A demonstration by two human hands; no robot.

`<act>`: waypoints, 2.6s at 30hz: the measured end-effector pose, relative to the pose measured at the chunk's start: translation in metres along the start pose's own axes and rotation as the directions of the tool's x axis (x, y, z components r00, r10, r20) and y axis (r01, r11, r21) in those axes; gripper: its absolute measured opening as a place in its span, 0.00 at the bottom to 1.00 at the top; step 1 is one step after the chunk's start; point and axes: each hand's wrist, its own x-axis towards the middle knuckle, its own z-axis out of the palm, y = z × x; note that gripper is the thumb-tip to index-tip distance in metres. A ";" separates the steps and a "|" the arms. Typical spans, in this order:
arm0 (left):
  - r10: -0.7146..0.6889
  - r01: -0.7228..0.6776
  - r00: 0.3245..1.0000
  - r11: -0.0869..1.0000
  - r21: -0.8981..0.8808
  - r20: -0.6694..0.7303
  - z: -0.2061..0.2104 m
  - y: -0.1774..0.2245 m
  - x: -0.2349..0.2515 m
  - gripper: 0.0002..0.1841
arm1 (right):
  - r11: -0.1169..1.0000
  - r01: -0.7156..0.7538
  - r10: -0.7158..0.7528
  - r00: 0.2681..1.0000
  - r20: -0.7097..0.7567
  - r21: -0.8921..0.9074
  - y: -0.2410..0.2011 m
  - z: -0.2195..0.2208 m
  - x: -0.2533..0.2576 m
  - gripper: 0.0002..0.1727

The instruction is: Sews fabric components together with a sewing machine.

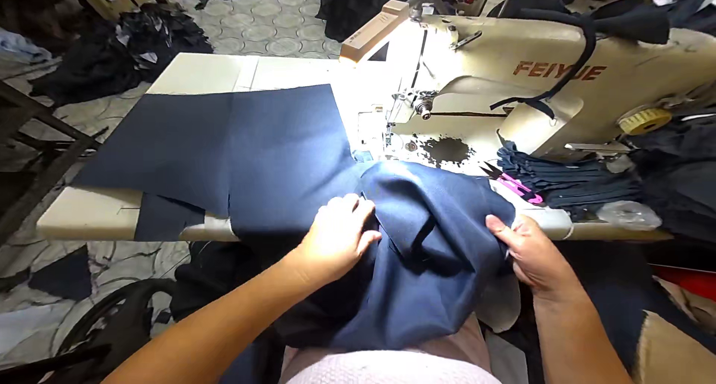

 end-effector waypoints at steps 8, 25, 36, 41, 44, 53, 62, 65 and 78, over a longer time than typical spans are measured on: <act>-0.052 -0.070 0.496 0.993 0.100 0.867 -0.021 0.013 -0.040 0.08 | 0.980 -0.025 -0.003 0.990 -0.138 -0.198 0.008 -0.023 0.019 0.14; -0.259 0.231 0.940 0.962 0.144 0.223 -0.014 0.010 -0.001 0.22 | 0.922 0.063 -0.019 0.993 0.119 -0.381 0.007 -0.047 0.028 0.25; -0.052 0.047 0.995 0.997 0.062 0.080 0.025 -0.007 0.025 0.35 | 0.966 0.241 -0.251 0.961 -0.118 -0.089 -0.002 -0.041 0.022 0.21; -0.518 0.380 0.803 0.826 0.417 0.294 -0.021 0.012 0.018 0.36 | 0.984 0.067 -0.093 0.985 -0.148 -0.168 0.008 -0.046 0.020 0.26; -0.237 0.226 0.972 0.925 0.306 -0.004 -0.017 0.000 0.012 0.23 | 0.987 0.052 -0.072 0.989 -0.132 -0.153 0.013 -0.041 0.023 0.27; 0.165 -0.168 0.985 0.982 0.082 0.042 0.022 -0.045 0.063 0.36 | 0.886 0.070 -0.144 0.981 -0.129 -0.458 -0.011 -0.038 0.036 0.27; 0.174 -0.187 0.980 0.972 0.141 0.101 0.009 -0.052 0.071 0.44 | 0.352 0.750 -0.533 0.652 0.539 -0.560 0.015 0.073 0.106 0.19; 0.189 -0.201 0.977 0.970 0.140 0.096 0.008 -0.056 0.075 0.44 | 0.340 0.764 -0.409 0.645 0.646 -0.548 0.031 0.083 0.125 0.23; 0.000 -0.030 0.990 0.976 -0.213 -0.138 0.003 -0.070 0.138 0.26 | 0.312 0.770 -0.417 0.637 0.648 -0.556 0.035 0.080 0.138 0.25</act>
